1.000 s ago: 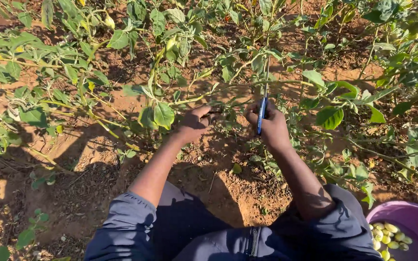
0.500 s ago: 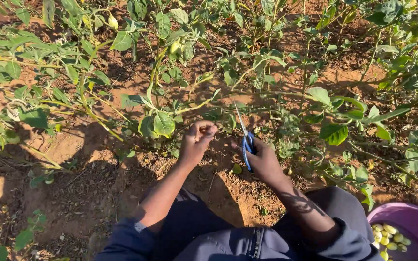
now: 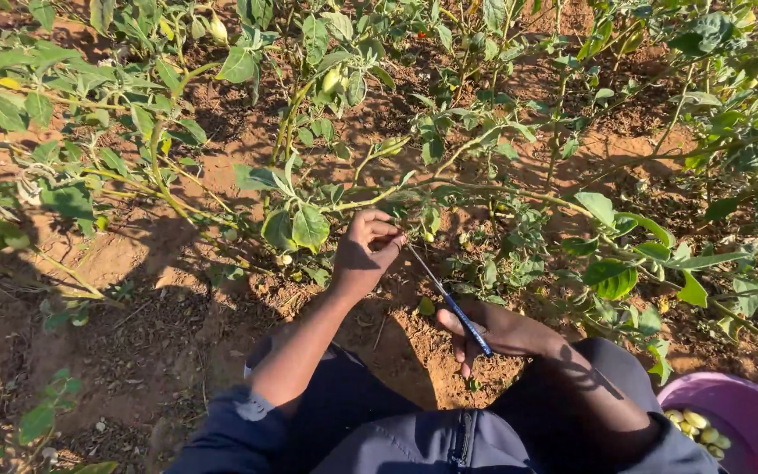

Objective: Harvest small vegetables from plants using scissors and place them in a bucket.

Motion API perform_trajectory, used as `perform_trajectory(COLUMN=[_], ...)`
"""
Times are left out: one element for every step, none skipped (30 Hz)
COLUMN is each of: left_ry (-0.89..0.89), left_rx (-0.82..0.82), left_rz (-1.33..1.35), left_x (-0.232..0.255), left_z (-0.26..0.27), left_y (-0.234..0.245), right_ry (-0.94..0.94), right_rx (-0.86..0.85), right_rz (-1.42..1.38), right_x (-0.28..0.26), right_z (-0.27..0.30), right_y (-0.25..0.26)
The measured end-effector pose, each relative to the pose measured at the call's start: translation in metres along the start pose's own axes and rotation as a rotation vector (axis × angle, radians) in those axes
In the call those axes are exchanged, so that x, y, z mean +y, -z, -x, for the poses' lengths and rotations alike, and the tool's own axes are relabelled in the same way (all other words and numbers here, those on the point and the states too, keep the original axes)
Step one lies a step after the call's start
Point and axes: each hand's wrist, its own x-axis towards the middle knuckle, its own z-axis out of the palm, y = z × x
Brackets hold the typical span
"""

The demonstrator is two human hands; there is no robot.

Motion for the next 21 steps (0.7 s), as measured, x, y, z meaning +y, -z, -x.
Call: perform_trajectory(left_ry=[0.0,-0.002,-0.003,0.0,0.062,0.125,0.127,0.042,-0.043,-0.043,0.029,0.104,0.105,0.01,-0.085,-0.087,-0.077,-0.07,-0.074,-0.065,-0.056], left_rx=[0.003,0.012,0.021,0.023,0.02,0.02,0.023,0.049,0.074,0.076,0.057,0.038,0.042,0.059,0.075,0.074,0.058,0.043,0.044,0.039,0.035], left_rz=[0.0,-0.082,-0.163,-0.162,-0.142,-0.124,-0.124,-0.038,0.048,0.049,-0.121,-0.29,-0.289,-0.205,-0.121,-0.122,-0.094,-0.068,-0.07,-0.171,-0.272], left_x=[0.002,0.004,0.005,0.008,0.011,0.015,0.004,-0.008,-0.019,-0.002,0.014,0.03,0.027,0.024,0.021,0.016,0.012,0.007,0.01,0.012,0.015], left_z=[0.002,0.004,0.006,0.007,0.008,0.008,0.009,0.009,0.009,0.009,0.01,0.011,0.009,0.008,0.006,0.006,0.005,0.003,0.003,0.004,0.005], left_y=[0.001,0.002,0.003,0.003,0.002,0.003,0.002,0.001,0.0,0.002,0.003,0.004,0.004,0.003,0.002,0.003,0.003,0.004,0.004,0.003,0.002], right_ry=[0.0,-0.009,-0.017,-0.02,-0.008,0.005,0.004,-0.015,-0.034,-0.034,-0.038,-0.043,-0.044,-0.002,0.04,0.041,0.026,0.015,0.019,0.049,0.079], right_rx=[-0.002,0.025,0.052,0.05,0.07,0.088,0.084,0.098,0.111,0.11,0.091,0.071,0.069,0.071,0.074,0.075,0.134,0.193,0.194,0.196,0.198], right_rz=[0.003,-0.04,-0.082,-0.082,-0.069,-0.056,-0.054,-0.037,-0.02,-0.018,-0.039,-0.059,-0.056,-0.073,-0.091,-0.091,-0.095,-0.098,-0.097,-0.098,-0.098], right_x=[-0.009,-0.017,-0.026,-0.027,-0.028,-0.03,-0.028,-0.027,-0.025,-0.024,-0.023,-0.022,-0.02,-0.017,-0.014,-0.022,-0.029,-0.037,-0.033,-0.028,-0.023], right_z=[0.001,0.002,0.003,0.002,0.001,0.0,-0.001,-0.003,-0.004,-0.004,-0.003,-0.002,-0.005,-0.008,-0.01,-0.009,-0.007,-0.007,-0.013,-0.018,-0.023], right_y=[-0.004,-0.008,-0.012,-0.014,-0.015,-0.017,-0.019,-0.021,-0.023,-0.024,-0.025,-0.026,-0.025,-0.025,-0.025,-0.027,-0.029,-0.03,-0.029,-0.029,-0.029])
